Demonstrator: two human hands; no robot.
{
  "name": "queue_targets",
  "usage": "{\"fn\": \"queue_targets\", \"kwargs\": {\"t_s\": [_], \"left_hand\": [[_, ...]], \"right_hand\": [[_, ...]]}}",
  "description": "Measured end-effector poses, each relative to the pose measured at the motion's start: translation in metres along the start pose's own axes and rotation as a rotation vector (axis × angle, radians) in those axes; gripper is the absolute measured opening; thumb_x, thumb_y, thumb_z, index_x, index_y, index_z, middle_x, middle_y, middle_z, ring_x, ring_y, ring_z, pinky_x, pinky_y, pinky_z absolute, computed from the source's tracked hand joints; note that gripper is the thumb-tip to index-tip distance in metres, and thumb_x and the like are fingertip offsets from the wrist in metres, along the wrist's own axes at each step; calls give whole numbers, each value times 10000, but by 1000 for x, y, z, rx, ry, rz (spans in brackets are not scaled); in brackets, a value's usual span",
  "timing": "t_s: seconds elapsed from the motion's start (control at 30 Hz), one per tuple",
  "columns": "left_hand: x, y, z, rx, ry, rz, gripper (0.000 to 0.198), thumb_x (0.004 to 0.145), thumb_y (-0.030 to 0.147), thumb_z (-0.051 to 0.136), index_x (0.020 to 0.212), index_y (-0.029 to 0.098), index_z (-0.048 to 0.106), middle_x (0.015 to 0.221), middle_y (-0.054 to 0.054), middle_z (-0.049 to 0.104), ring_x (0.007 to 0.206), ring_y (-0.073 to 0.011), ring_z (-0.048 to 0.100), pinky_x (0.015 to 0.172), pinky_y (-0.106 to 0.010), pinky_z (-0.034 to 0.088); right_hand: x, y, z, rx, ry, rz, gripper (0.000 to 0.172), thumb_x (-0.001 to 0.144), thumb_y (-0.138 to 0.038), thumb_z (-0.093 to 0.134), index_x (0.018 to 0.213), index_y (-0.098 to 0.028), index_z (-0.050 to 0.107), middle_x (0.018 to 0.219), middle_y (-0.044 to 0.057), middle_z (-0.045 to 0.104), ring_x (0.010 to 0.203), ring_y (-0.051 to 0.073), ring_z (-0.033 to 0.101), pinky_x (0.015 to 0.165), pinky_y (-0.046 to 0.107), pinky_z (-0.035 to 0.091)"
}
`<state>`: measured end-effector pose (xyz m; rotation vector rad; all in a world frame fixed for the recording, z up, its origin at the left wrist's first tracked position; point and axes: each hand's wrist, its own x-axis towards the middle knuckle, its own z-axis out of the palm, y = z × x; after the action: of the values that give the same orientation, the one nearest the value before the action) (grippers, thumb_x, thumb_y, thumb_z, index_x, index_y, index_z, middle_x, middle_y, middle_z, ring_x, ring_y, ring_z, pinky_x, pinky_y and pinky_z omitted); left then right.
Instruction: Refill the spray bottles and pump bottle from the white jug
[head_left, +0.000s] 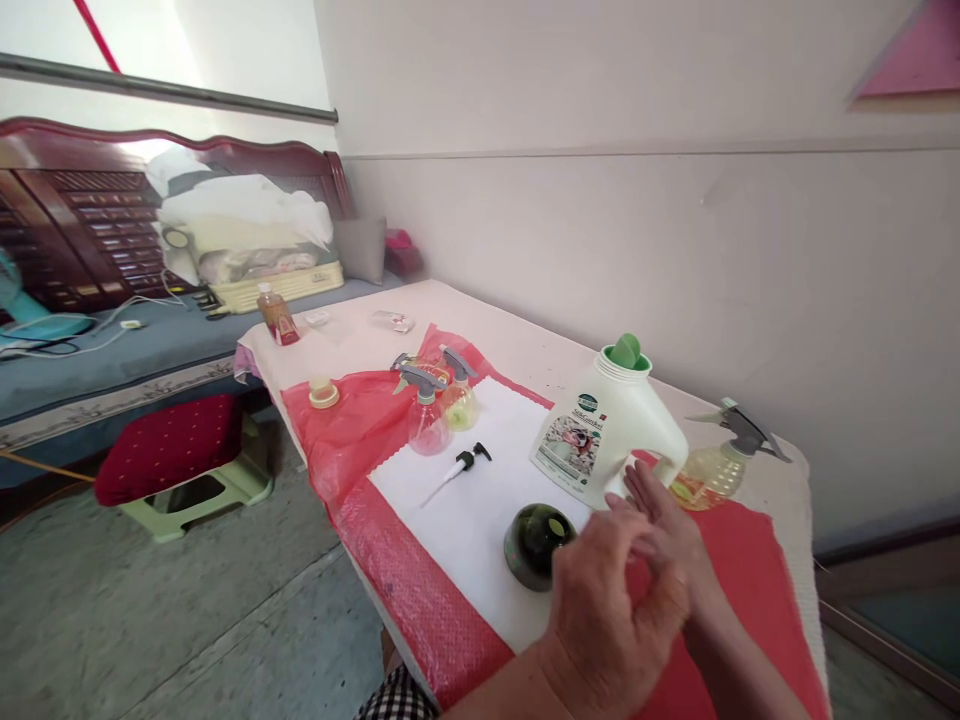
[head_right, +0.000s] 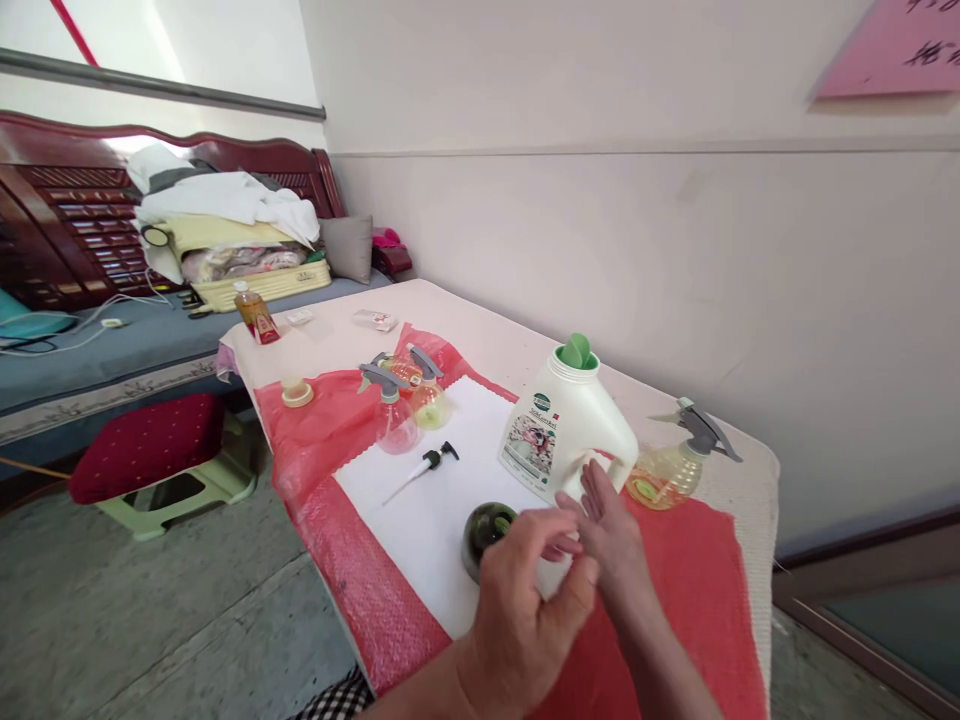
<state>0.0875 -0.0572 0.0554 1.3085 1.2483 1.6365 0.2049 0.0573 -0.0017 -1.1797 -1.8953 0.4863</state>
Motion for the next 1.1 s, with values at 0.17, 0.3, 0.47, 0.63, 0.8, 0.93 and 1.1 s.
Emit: {"fn": "queue_targets", "kwargs": {"t_s": [0.17,0.3,0.47,0.63,0.8,0.93,1.1], "left_hand": [[40,-18,-44,324,241,-56,250,916,345,473,1082,206,598,1028,-67,668,903,-183,626,841,-302,476],[70,-44,-92,1006,132,-375,266,916,292,435,1138,197,548,1177,-93,614,1040,-209,598,872,-321,445],[78,-72,-118,1232,45,-558,273,840,243,518,1094,148,555,1163,-176,604,1101,-306,576,846,-388,438],[75,-91,-111,1330,-7,-623,264,873,255,458,1094,153,558,1101,-166,651,1033,-291,625,821,-372,441],[74,-98,-107,1360,19,-639,233,887,256,424,995,166,609,1050,-169,686,997,-293,649,794,-372,451],[80,-82,-107,1327,87,-588,194,860,261,463,908,162,623,930,-168,703,890,-305,662,726,-377,456],[68,-35,-86,1166,195,-280,290,931,416,355,943,214,564,837,-27,649,777,-170,605,702,-266,439]], "right_hand": [[-45,-17,-24,383,-53,521,588,737,-475,698,1240,-188,589,1224,129,676,1141,309,627,907,412,565],[-62,-10,-31,446,-22,690,549,659,-500,743,1110,-200,656,1114,107,730,1127,328,632,962,455,530],[-60,-13,-31,527,-28,652,464,626,-485,762,992,-206,712,1059,102,749,1067,327,664,925,456,550],[-57,-22,-35,628,-2,658,455,591,-500,786,939,-213,729,998,105,762,1018,317,683,895,455,562],[-58,-23,-32,696,-4,644,452,561,-512,804,893,-213,738,928,115,771,944,323,705,855,476,568],[-59,-25,-27,712,-39,617,420,580,-519,794,881,-231,740,917,98,773,917,305,710,841,461,565],[-58,-32,-32,763,14,568,366,623,-511,778,848,-224,745,816,67,760,743,232,684,714,377,550]]}}
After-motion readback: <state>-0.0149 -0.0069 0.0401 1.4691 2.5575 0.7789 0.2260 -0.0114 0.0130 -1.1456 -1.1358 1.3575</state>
